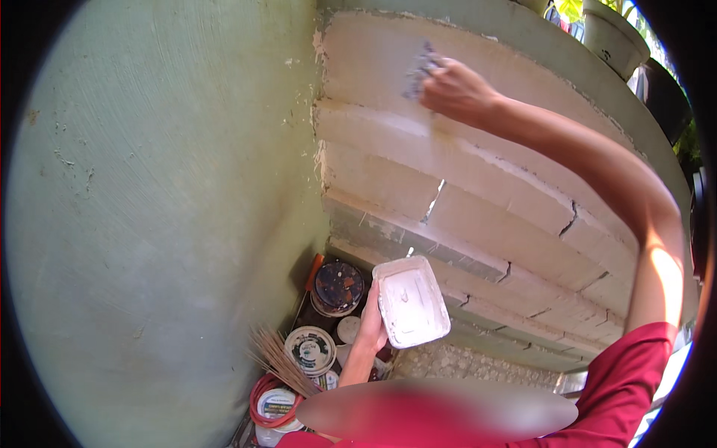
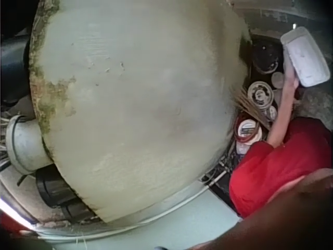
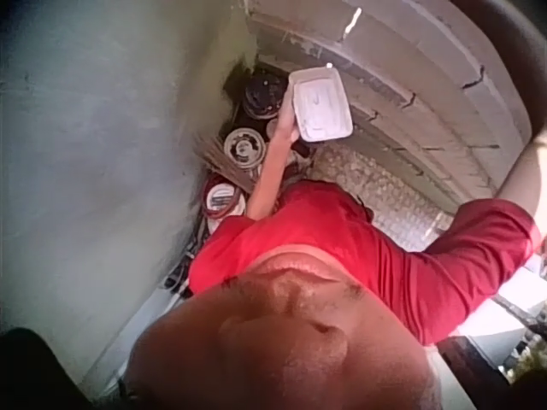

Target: The person applies plaster to a cracked outdoor wall using a plastic scraper to transfer the plaster from a small container onto the wall.

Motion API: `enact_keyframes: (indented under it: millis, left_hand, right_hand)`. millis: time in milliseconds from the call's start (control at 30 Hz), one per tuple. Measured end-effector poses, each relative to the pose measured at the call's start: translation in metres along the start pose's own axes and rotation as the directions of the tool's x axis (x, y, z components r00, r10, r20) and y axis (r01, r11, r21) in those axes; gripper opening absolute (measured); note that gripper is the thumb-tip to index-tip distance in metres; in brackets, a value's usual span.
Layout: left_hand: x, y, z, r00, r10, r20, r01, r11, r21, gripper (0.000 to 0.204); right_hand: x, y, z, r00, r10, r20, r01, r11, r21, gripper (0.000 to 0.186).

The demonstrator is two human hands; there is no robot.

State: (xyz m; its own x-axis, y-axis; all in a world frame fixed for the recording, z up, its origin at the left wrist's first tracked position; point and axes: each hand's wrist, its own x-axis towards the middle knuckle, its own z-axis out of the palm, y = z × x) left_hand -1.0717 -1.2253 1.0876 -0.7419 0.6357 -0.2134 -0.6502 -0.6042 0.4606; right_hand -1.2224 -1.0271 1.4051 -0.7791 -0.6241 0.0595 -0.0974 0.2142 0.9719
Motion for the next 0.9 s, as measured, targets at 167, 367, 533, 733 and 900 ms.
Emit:
enact_keyframes:
  millis: [167,367,533,733,900]
  left_hand:
    - [-0.005,0.019,-0.003,0.998,0.018,0.063,-0.016,0.999,-0.038,0.058]
    - [-0.001,0.007,0.007,1.0,0.014,0.027,-0.014,1.0,-0.024,0.058]
    - [0.002,-0.002,0.009,1.0,0.0,-0.002,0.0,1.0,-0.023,0.058]
    - [-0.024,-0.007,0.011,1.0,0.013,-0.018,-0.014,0.999,-0.047,0.058]
    - [-0.032,-0.009,0.015,0.998,0.03,-0.061,-0.031,0.999,-0.017,0.058]
  right_hand:
    - [0.006,0.003,0.003,0.997,0.044,-0.062,-0.044,0.999,0.004,0.019]
    - [0.112,-0.009,0.012,0.975,0.041,-0.218,-0.007,0.988,0.155,0.02]
    - [0.051,-0.004,0.017,0.986,0.024,-0.165,-0.02,0.999,0.031,0.018]
    - [-0.063,-0.002,0.021,0.995,0.034,-0.096,-0.032,0.999,0.019,0.017]
    - [0.016,0.001,-0.026,0.995,0.046,-0.085,-0.037,0.994,0.105,0.005]
